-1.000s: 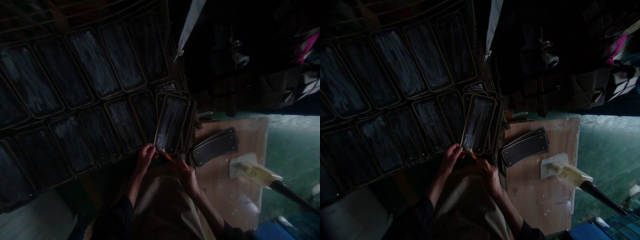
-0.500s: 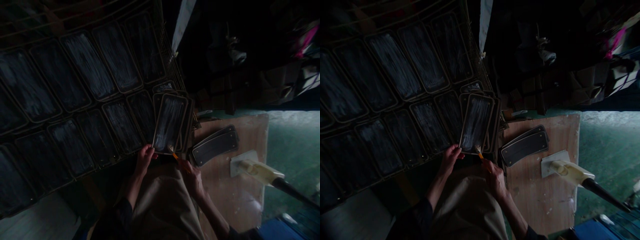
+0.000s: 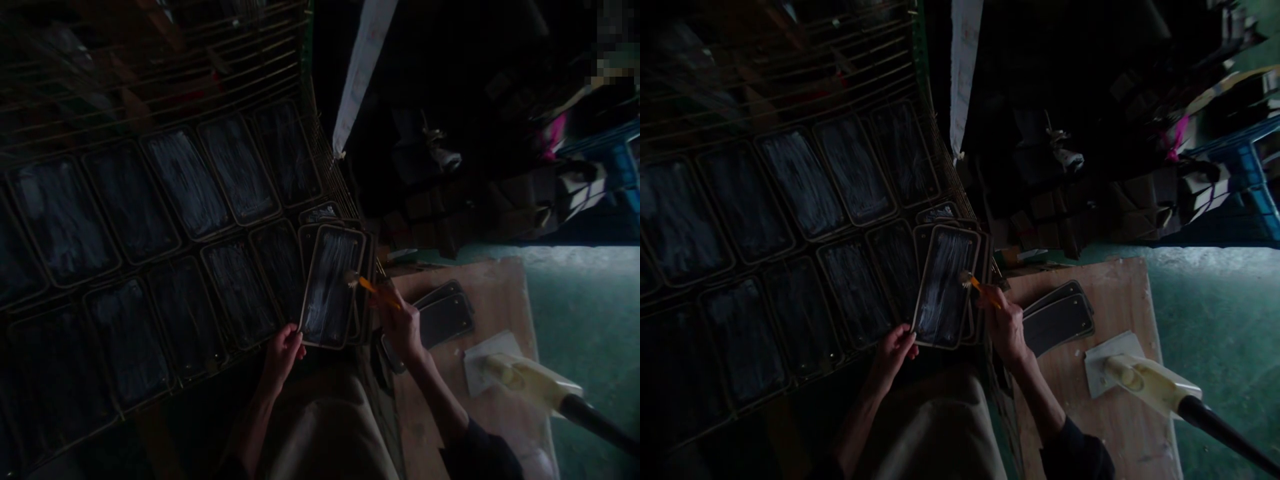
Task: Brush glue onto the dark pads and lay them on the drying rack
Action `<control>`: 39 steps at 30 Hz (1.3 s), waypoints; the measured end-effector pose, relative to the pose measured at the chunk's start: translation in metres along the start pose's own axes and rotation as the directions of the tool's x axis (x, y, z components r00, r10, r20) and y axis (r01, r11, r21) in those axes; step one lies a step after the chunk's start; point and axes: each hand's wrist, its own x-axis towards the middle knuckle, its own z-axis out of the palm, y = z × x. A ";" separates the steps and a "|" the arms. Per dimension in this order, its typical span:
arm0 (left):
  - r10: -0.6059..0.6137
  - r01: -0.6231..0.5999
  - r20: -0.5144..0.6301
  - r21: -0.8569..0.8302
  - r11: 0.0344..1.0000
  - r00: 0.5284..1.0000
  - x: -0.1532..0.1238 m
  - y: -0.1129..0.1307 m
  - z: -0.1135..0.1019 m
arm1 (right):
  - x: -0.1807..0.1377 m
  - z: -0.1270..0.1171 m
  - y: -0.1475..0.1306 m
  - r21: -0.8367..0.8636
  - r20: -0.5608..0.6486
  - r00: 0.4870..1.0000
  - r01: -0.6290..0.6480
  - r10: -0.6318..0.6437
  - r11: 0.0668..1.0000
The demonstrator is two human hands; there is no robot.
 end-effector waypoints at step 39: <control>-0.061 0.059 -0.003 -0.148 0.987 0.998 0.003 -0.016 0.003 | 0.079 0.047 0.007 0.085 -0.339 0.939 -0.027 0.054 0.996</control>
